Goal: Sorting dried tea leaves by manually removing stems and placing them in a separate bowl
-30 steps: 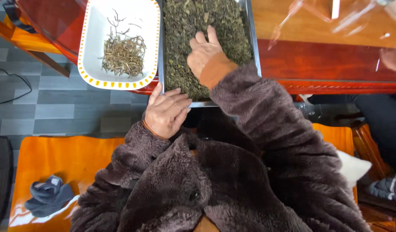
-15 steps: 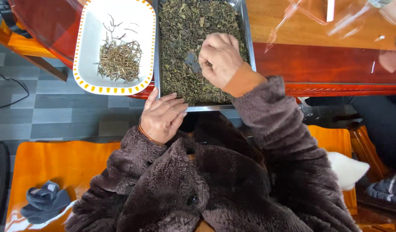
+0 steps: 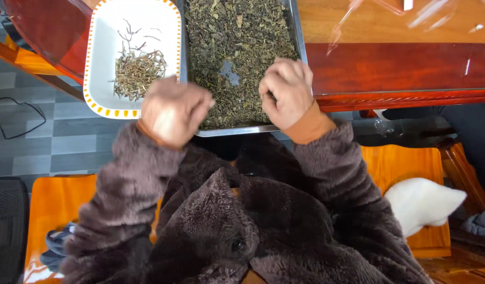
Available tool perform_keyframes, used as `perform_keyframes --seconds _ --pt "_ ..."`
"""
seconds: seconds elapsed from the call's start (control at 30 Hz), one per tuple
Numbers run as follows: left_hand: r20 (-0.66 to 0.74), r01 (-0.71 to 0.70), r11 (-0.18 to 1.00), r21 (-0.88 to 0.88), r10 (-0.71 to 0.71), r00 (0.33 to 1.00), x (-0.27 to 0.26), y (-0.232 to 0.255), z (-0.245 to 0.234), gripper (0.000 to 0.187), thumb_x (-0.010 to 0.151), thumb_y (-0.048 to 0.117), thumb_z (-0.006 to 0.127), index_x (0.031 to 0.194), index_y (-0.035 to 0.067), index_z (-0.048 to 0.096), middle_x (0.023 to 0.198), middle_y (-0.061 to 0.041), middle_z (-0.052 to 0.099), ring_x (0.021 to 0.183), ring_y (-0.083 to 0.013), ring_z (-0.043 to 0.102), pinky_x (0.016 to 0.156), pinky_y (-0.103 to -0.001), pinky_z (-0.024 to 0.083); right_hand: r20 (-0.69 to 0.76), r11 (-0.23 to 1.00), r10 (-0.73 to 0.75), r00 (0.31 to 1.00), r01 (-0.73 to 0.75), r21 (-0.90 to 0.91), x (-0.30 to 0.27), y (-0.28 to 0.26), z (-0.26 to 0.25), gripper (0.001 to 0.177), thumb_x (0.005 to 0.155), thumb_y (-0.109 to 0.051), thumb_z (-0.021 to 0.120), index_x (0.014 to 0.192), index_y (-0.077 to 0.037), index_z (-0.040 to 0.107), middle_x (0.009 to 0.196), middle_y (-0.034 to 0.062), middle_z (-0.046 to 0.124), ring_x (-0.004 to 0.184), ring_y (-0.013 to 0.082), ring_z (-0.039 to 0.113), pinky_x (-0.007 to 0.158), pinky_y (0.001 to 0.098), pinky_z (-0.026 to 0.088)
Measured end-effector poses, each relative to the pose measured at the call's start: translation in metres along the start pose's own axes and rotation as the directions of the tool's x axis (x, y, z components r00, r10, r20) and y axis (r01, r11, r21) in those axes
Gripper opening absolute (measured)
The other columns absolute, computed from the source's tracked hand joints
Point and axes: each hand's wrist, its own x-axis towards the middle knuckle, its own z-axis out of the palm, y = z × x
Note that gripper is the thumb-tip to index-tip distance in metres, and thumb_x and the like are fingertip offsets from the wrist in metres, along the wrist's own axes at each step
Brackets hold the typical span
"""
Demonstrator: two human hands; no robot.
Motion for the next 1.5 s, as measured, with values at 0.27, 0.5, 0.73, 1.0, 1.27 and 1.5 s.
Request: perform_keyframes --seconds 0.27,0.5,0.73,1.0,1.27,1.5 --pt "0.649 0.339 0.912 0.23 -0.403 0.645 0.109 0.009 0.028 0.017 0.099 0.016 0.072 0.081 0.016 0.075 0.083 0.001 0.074 0.083 -0.0182 0.071 0.09 -0.043 0.062 -0.037 0.998 -0.026 0.999 0.024 -0.058 -0.023 -0.019 -0.007 0.005 0.089 -0.013 0.065 0.091 -0.017 0.067 0.116 0.0089 0.06 0.129 0.0385 0.055 0.108 0.0579 0.032" --pt "0.701 0.274 0.872 0.406 -0.489 0.518 0.11 -0.022 0.082 0.014 0.093 0.036 0.077 0.084 0.026 0.075 0.095 0.005 0.075 0.102 -0.0265 0.065 0.1 -0.052 0.04 -0.065 0.998 -0.041 0.997 0.038 -0.046 -0.029 -0.015 -0.006 0.005 0.091 -0.014 0.065 0.092 -0.018 0.068 0.119 0.0074 0.06 0.129 0.0374 0.055 0.112 0.0569 0.03" --pt "0.721 0.138 0.823 0.55 -0.552 0.419 0.103 -0.004 0.082 0.026 0.098 0.045 0.071 0.103 0.02 0.072 0.095 -0.002 0.072 0.095 -0.0229 0.066 0.101 -0.045 0.042 -0.053 1.0 -0.007 0.999 0.007 -0.01 -0.03 -0.018 -0.011 0.004 0.093 -0.013 0.065 0.093 -0.017 0.066 0.122 0.0078 0.06 0.131 0.0373 0.052 0.113 0.0583 0.028" --pt "0.769 -0.244 0.739 0.628 -0.542 0.337 0.109 0.015 0.076 0.039 0.113 0.041 0.046 0.115 0.007 0.065 0.086 -0.004 0.071 0.082 -0.0188 0.068 0.092 -0.04 0.051 -0.065 1.0 -0.014 0.998 0.014 -0.003 -0.032 -0.015 -0.007 0.003 0.094 -0.015 0.065 0.092 -0.017 0.068 0.121 0.0081 0.06 0.13 0.0378 0.053 0.112 0.0572 0.029" --pt "0.706 0.244 0.826 0.508 -0.562 0.431 0.12 0.001 0.043 0.01 0.106 0.018 0.055 0.113 0.014 0.061 0.111 -0.009 0.066 0.107 -0.0277 0.062 0.104 -0.049 0.045 -0.059 1.0 -0.01 0.998 0.011 0.012 -0.03 -0.02 -0.012 0.005 0.093 -0.01 0.066 0.092 -0.015 0.066 0.121 0.0086 0.059 0.129 0.0378 0.053 0.112 0.0558 0.03" --pt "0.626 0.949 0.195 -0.247 -0.716 0.31 0.12 0.034 0.016 0.029 0.104 0.021 0.025 0.078 0.021 0.037 0.068 0.008 0.037 0.056 -0.0092 0.036 0.046 -0.022 0.039 -0.072 1.0 -0.013 0.997 0.013 -0.007 -0.028 -0.022 -0.012 0.005 0.095 -0.012 0.065 0.091 -0.014 0.065 0.12 0.0085 0.06 0.128 0.0373 0.054 0.111 0.0551 0.031"
